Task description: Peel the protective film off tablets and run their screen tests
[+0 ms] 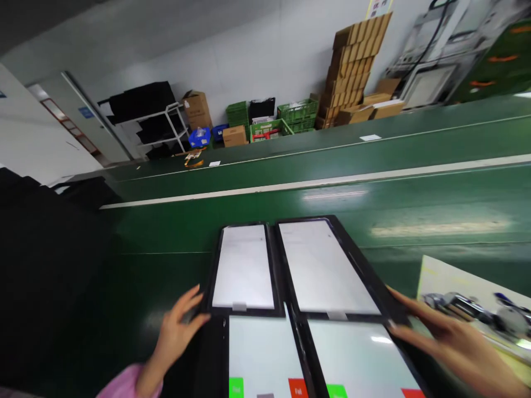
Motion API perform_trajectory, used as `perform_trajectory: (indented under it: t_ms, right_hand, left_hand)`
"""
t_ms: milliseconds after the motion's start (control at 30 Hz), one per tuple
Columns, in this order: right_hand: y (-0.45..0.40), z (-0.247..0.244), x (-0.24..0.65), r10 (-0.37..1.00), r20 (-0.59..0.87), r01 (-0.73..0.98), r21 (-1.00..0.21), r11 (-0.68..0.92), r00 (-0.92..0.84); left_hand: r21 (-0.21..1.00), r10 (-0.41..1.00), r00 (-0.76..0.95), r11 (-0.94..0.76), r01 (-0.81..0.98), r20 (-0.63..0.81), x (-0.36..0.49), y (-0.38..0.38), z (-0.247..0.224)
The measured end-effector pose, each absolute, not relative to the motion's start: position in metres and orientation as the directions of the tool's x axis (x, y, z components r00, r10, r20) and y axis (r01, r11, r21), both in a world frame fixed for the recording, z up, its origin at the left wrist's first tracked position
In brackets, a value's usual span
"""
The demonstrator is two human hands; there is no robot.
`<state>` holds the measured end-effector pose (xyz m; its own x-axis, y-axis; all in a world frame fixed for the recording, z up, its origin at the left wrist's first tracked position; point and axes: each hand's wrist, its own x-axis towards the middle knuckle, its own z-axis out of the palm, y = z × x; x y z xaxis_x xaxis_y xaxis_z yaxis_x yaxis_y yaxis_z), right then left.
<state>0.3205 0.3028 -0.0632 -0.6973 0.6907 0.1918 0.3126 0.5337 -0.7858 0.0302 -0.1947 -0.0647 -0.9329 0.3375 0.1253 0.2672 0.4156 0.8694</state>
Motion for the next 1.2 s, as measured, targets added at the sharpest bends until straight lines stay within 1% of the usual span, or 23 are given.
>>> perform_trajectory:
  t_ms: [67,100,200,267,333,400,467,500,533,567,633,667,700,733,800,867,967,1033,1100,1200]
  right_hand:
    - [0.317,-0.050,0.286,0.623,0.128,0.265,-0.825,0.499,-0.772]
    - [0.325,-0.045,0.262,0.615,0.128,0.252,-0.834,0.491,-0.778]
    - [0.343,-0.044,0.194,0.642,0.147,0.237,-0.850,0.471,-0.752]
    - [0.347,-0.049,0.171,0.663,0.167,0.229,-0.854,0.466,-0.729]
    - [0.345,-0.053,0.173,0.651,0.184,0.207,-0.855,0.476,-0.736]
    - [0.337,-0.056,0.193,0.603,0.187,0.179,-0.851,0.494,-0.776]
    - [0.326,-0.057,0.217,0.550,0.179,0.159,-0.845,0.511,-0.816]
    - [0.320,-0.058,0.226,0.534,0.178,0.152,-0.843,0.516,-0.827]
    - [0.315,-0.058,0.233,0.528,0.181,0.148,-0.841,0.521,-0.829]
    - [0.310,-0.059,0.236,0.532,0.188,0.146,-0.839,0.524,-0.825]
    - [0.303,-0.062,0.236,0.559,0.210,0.147,-0.838,0.526,-0.802]
    - [0.300,-0.063,0.234,0.576,0.222,0.148,-0.838,0.525,-0.787]
    - [0.297,-0.065,0.231,0.593,0.232,0.149,-0.839,0.523,-0.771]
    - [0.295,-0.067,0.228,0.607,0.242,0.148,-0.841,0.520,-0.757]
    - [0.292,-0.069,0.224,0.627,0.258,0.144,-0.844,0.516,-0.735]
    - [0.289,-0.070,0.223,0.638,0.271,0.140,-0.845,0.516,-0.721]
    - [0.285,-0.069,0.224,0.649,0.284,0.140,-0.842,0.521,-0.706]
    - [0.283,-0.069,0.224,0.656,0.293,0.141,-0.840,0.525,-0.696]
    - [0.282,-0.069,0.224,0.664,0.303,0.139,-0.839,0.526,-0.683]
    - [0.281,-0.072,0.222,0.675,0.314,0.132,-0.842,0.522,-0.668]
  left_hand:
    - [0.881,0.374,-0.909,0.346,0.323,0.186,-0.016,-0.148,-0.047]
    - [0.883,0.385,-0.901,0.326,0.337,0.201,-0.037,-0.125,-0.041]
    - [0.884,0.391,-0.894,0.310,0.351,0.218,-0.084,-0.067,-0.036]
    - [0.877,0.387,-0.893,0.317,0.362,0.229,-0.093,-0.046,-0.038]
    - [0.861,0.395,-0.884,0.328,0.390,0.250,-0.078,-0.043,-0.038]
    - [0.839,0.430,-0.861,0.333,0.430,0.270,-0.041,-0.058,-0.035]
    - [0.797,0.529,-0.803,0.340,0.499,0.276,0.012,-0.084,-0.030]
    - [0.761,0.617,-0.741,0.338,0.554,0.266,0.040,-0.098,-0.027]
    - [0.625,0.780,-0.586,0.348,0.699,0.221,0.067,-0.111,-0.024]
    - [0.491,0.886,-0.438,0.317,0.812,0.154,0.091,-0.123,-0.022]
    - [0.264,0.960,-0.274,0.251,0.931,0.055,0.125,-0.141,-0.020]
    - [0.190,0.964,-0.265,0.254,0.948,0.035,0.135,-0.147,-0.022]
    - [0.146,0.955,-0.295,0.287,0.947,0.031,0.141,-0.152,-0.024]
    - [0.128,0.938,-0.346,0.340,0.932,0.031,0.143,-0.156,-0.027]
    - [0.159,0.885,-0.465,0.456,0.876,0.027,0.142,-0.164,-0.033]
    - [0.241,0.826,-0.563,0.540,0.807,0.033,0.138,-0.172,-0.039]
    - [0.364,0.737,-0.674,0.612,0.702,0.060,0.130,-0.186,-0.043]
    - [0.413,0.682,-0.728,0.644,0.643,0.070,0.123,-0.195,-0.042]
    - [0.432,0.653,-0.753,0.657,0.618,0.084,0.117,-0.201,-0.037]
    - [0.377,0.684,-0.716,0.633,0.676,0.137,0.126,-0.191,-0.021]
